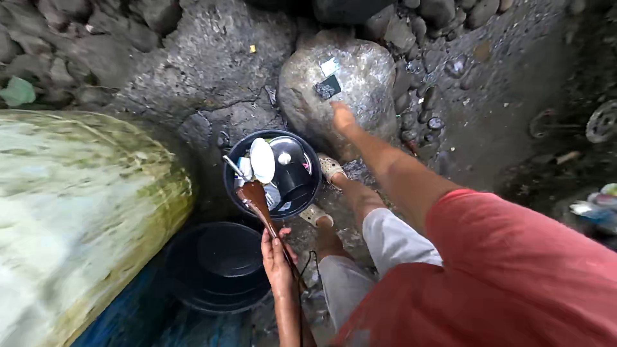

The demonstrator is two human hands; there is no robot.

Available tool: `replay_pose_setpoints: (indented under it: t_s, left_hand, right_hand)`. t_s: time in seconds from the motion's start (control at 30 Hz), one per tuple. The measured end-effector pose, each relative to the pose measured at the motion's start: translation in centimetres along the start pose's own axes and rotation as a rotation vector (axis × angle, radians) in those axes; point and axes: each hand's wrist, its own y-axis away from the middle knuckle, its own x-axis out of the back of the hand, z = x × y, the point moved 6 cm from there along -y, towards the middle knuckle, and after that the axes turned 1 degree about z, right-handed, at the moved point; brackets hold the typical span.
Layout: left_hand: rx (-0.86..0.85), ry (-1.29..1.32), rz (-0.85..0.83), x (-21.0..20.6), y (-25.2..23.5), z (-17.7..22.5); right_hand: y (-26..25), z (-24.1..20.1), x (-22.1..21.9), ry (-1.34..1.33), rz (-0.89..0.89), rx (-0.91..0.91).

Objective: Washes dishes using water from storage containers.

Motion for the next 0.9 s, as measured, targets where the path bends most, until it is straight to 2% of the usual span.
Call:
replay_pose_setpoints:
  t_s: [0.1,0.23,0.43,0.53,0.63,0.7,0.8,0.9]
  left_hand:
    - [0.044,-0.029,-0.054,-2.3,-1.7,-1.0]
    - [0.064,-0.050,-0.141,-4.7,-3.8,-2.2]
    - [0.115,-0.071,-0.218,-7.2,-5.0,-2.4]
    - [0.122,-0.082,-0.245,-7.9,-5.6,-2.7]
    - [0.133,-0.098,-0.274,-8.9,-5.8,-3.0]
    - [0.141,-0.110,-0.295,-9.6,-5.9,-3.0]
    - [0.143,-0.126,-0.337,-10.2,-5.8,-2.8]
    - [0.155,-0.144,-0.350,-10.3,-6.0,-3.2]
  right_hand:
    - [-5.4,0.5,2.7,0.077,0.019,0.044]
    - [-8.8,1.4,1.9,0.189,-0.085,0.092]
    - [-7.9,2.7,0.2,0.179,0.043,0.100]
    - [-8.7,3.1,0.0,0.180,-0.001,0.099]
    - [-8.9,4.8,0.2,0.153,-0.094,-0.024]
    - [-8.5,6.3,0.8,0.129,-0.136,-0.096]
    - [-7.2,7.7,2.6,0.048,-0.189,-0.078]
    - [-6.4,7.3,6.5,-0.073,-0.094,0.001]
